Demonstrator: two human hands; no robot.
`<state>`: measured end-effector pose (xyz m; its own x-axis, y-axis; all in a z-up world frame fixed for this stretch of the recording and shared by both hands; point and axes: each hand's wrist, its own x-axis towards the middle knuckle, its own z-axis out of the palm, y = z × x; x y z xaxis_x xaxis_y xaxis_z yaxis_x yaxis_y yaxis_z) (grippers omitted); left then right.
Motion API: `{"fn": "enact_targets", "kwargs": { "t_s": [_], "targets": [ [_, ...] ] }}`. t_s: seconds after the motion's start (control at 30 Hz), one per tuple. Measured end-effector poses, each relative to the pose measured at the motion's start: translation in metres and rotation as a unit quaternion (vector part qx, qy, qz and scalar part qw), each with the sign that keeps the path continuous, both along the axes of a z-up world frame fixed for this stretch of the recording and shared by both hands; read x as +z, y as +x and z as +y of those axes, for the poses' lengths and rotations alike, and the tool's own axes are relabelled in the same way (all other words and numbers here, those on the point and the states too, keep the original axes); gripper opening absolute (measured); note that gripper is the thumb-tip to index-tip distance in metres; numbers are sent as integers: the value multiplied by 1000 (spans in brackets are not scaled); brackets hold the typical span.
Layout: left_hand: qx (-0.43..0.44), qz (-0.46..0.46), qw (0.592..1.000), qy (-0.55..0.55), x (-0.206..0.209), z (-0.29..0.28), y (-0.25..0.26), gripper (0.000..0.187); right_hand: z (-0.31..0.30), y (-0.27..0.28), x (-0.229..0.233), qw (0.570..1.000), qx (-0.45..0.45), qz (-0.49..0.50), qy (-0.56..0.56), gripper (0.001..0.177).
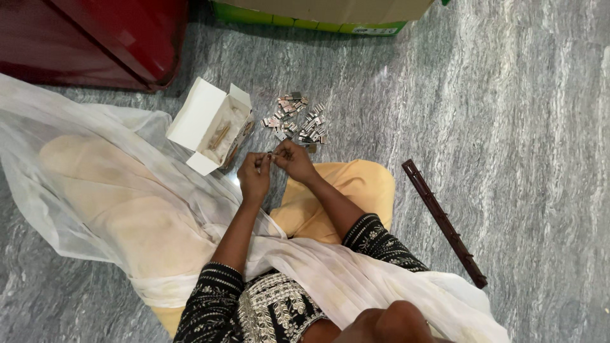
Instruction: The person sits on the floor and repeatedly picks up small metallic components, inserts a white piece into each one, and places the assembled unit into a white box. The process is repeated continuously for the duration of the clip.
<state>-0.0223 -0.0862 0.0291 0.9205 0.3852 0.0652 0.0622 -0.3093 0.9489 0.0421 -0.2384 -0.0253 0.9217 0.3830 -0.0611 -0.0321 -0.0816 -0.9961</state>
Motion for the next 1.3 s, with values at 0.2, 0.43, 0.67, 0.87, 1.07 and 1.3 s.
{"fn": "enact_targets", "kwargs": {
  "t_s": [0.2,0.43,0.67,0.87,1.07,1.3],
  "targets": [
    [-22,-70,996,-44,1,0,2,18,-9,11,-17,990,17,65,122,9],
    [-18,-35,999,24,0,1,0,15,-10,5,-13,996,27,-10,87,13],
    [-20,-31,999,-15,-2,2,1,14,-6,-2,-4,999,6,-29,-31,18],
    [75,-118,989,49,22,21,4,12,-9,16,8,996,7,62,62,33],
    [179,-144,957,179,44,60,17,15,-18,25,19,994,-53,67,69,19],
    [119,-57,963,235,25,67,10,22,-58,54,30,985,-163,17,53,10]
  ]
}}
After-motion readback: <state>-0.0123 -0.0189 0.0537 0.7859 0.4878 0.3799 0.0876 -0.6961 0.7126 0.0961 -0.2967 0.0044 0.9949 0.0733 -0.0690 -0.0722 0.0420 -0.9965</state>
